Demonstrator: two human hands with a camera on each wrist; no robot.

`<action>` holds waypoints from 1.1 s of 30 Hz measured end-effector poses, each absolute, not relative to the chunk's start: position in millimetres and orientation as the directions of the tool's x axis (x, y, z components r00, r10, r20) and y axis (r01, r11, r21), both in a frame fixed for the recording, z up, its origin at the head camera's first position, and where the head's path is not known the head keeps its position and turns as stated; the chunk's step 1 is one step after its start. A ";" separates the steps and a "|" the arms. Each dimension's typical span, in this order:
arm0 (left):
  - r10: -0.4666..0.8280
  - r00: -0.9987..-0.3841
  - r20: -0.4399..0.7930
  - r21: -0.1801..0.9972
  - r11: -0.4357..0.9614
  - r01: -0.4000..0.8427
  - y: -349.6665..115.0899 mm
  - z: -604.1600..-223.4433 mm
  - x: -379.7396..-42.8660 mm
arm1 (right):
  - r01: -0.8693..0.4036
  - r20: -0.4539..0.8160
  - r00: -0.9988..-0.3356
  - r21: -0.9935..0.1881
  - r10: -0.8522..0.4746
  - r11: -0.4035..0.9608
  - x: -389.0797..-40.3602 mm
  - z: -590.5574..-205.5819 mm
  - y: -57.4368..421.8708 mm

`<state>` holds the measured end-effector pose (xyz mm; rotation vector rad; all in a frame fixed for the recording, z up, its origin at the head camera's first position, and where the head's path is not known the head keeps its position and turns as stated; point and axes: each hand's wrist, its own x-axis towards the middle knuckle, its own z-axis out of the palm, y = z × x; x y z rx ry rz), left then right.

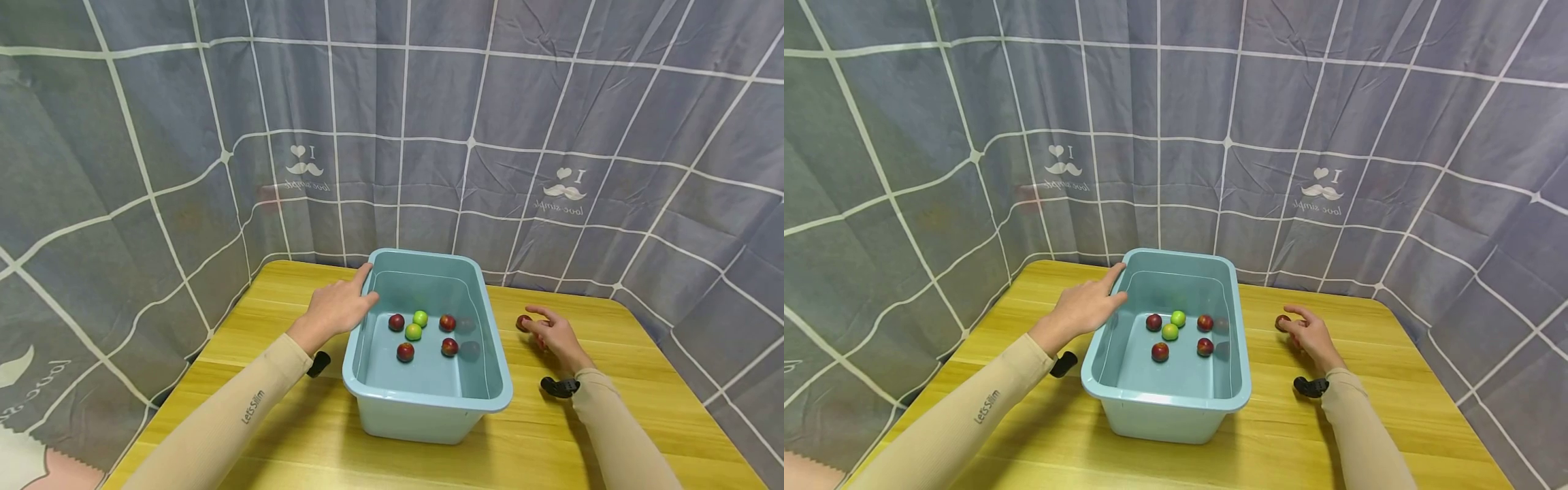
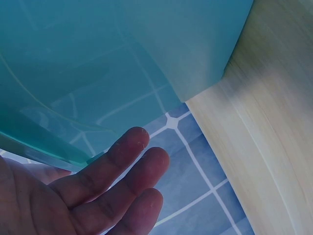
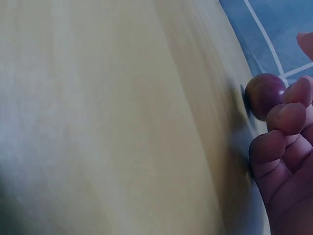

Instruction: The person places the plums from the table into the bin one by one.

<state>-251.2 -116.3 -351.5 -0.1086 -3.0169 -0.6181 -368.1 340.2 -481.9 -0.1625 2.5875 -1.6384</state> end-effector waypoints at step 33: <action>0.058 -0.997 0.060 0.391 0.917 0.077 -116.1 -350.6 -250.9 | -0.037 -0.037 -0.991 -0.839 -0.126 0.543 -377.4 -491.8 341.5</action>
